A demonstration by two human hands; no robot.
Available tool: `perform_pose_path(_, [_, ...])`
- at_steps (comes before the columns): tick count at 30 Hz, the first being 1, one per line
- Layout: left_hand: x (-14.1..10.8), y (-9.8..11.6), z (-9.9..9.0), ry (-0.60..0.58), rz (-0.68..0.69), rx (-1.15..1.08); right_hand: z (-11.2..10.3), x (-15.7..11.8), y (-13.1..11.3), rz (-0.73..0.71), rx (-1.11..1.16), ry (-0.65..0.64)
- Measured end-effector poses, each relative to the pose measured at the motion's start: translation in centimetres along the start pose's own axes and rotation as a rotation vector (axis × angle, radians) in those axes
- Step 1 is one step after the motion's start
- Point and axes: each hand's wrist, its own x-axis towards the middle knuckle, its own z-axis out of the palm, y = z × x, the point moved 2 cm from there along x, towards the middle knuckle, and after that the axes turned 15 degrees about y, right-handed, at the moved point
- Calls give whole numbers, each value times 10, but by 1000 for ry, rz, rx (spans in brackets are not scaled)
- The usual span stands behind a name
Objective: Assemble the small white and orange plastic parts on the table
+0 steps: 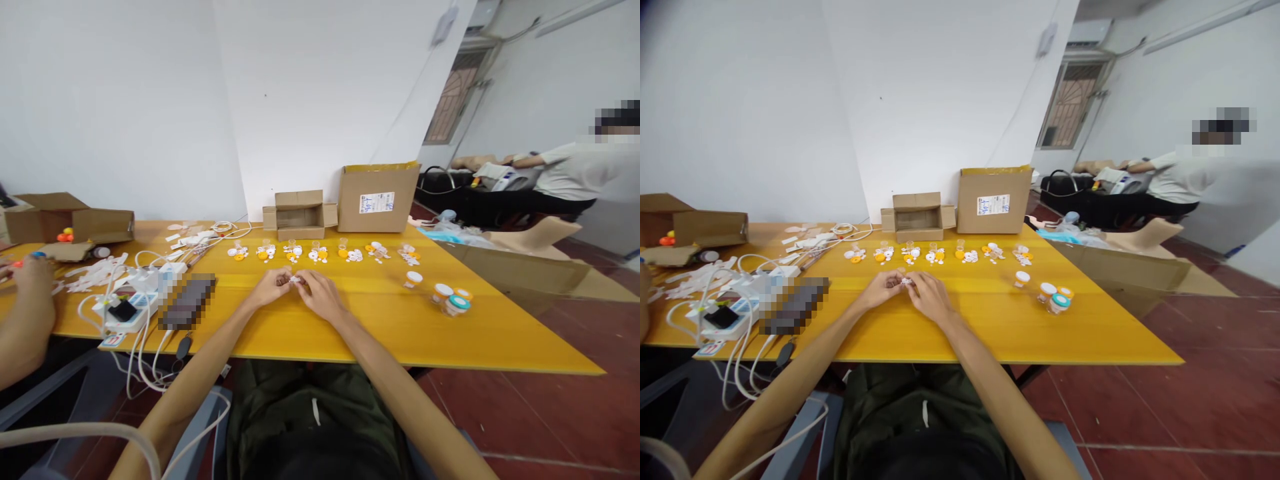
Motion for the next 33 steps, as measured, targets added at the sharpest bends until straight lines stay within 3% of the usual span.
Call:
perform_pose_path(9, [-1,2,0,-8,5,6,2,0,3,85,35,21])
perform_pose_path(33, [-2,3,0,-27,28,20,5,0,6,70,105,12])
